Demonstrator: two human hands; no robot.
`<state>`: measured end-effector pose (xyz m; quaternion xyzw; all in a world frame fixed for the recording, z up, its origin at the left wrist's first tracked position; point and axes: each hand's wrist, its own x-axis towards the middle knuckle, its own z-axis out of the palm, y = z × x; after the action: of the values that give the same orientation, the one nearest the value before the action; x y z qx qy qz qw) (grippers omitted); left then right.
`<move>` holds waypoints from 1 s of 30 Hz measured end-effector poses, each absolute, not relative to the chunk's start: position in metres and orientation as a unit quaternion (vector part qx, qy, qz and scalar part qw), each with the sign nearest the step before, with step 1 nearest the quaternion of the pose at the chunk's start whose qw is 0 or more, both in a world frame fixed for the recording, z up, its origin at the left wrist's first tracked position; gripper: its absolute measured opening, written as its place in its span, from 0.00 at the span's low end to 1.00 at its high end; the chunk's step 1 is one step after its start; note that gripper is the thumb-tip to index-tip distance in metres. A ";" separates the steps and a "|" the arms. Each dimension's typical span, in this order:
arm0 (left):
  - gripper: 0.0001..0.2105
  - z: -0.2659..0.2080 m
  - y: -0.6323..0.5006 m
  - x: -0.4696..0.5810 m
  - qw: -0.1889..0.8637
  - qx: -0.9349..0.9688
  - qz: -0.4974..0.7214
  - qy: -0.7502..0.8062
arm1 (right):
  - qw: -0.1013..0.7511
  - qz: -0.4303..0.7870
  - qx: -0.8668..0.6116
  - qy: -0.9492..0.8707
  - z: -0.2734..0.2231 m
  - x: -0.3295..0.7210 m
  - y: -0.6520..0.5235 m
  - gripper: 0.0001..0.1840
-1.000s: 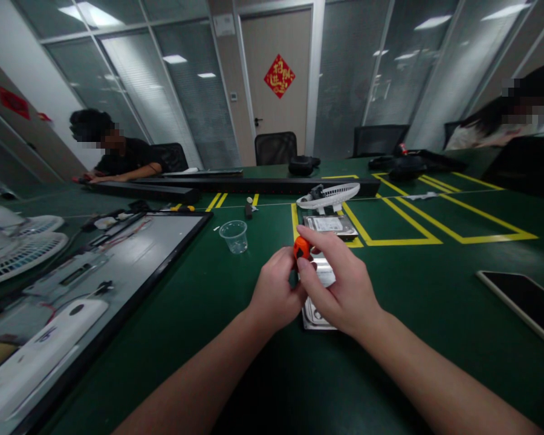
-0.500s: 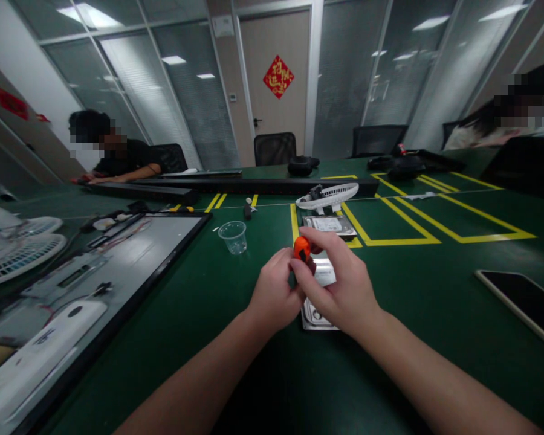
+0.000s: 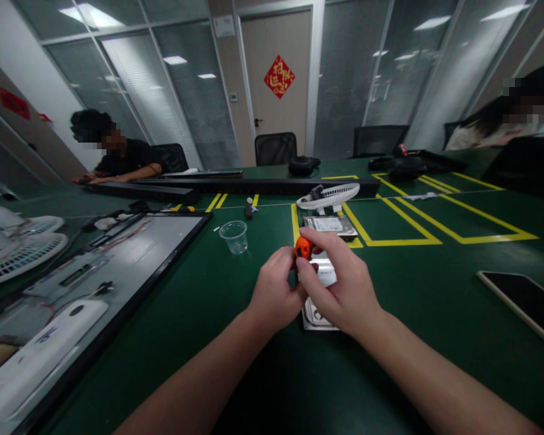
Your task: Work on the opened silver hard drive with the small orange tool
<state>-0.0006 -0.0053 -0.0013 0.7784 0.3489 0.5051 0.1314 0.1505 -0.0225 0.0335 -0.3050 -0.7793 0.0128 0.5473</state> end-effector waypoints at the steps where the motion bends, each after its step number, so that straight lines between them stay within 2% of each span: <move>1: 0.04 -0.001 -0.005 0.000 0.128 0.778 0.505 0.351 | 0.550 0.010 -0.307 -0.777 0.033 0.150 -0.022 0.23; 10: 0.03 0.001 -0.005 0.001 0.120 0.781 0.500 0.354 | 0.566 -0.004 -0.325 -0.758 0.031 0.149 -0.020 0.20; 14: 0.01 -0.001 -0.005 -0.001 0.139 0.784 0.499 0.343 | 0.561 0.002 -0.322 -0.763 0.030 0.150 -0.021 0.24; 19: 0.05 -0.002 -0.005 -0.002 0.161 0.785 0.496 0.334 | 0.543 0.020 -0.300 -0.784 0.030 0.152 -0.021 0.29; 30: 0.04 -0.002 -0.006 -0.002 0.155 0.784 0.493 0.343 | 0.550 0.013 -0.307 -0.776 0.033 0.151 -0.022 0.22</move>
<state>-0.0017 -0.0059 -0.0016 0.7843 0.3431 0.4930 0.1554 0.1507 -0.0221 0.0334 -0.3071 -0.7764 0.0127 0.5503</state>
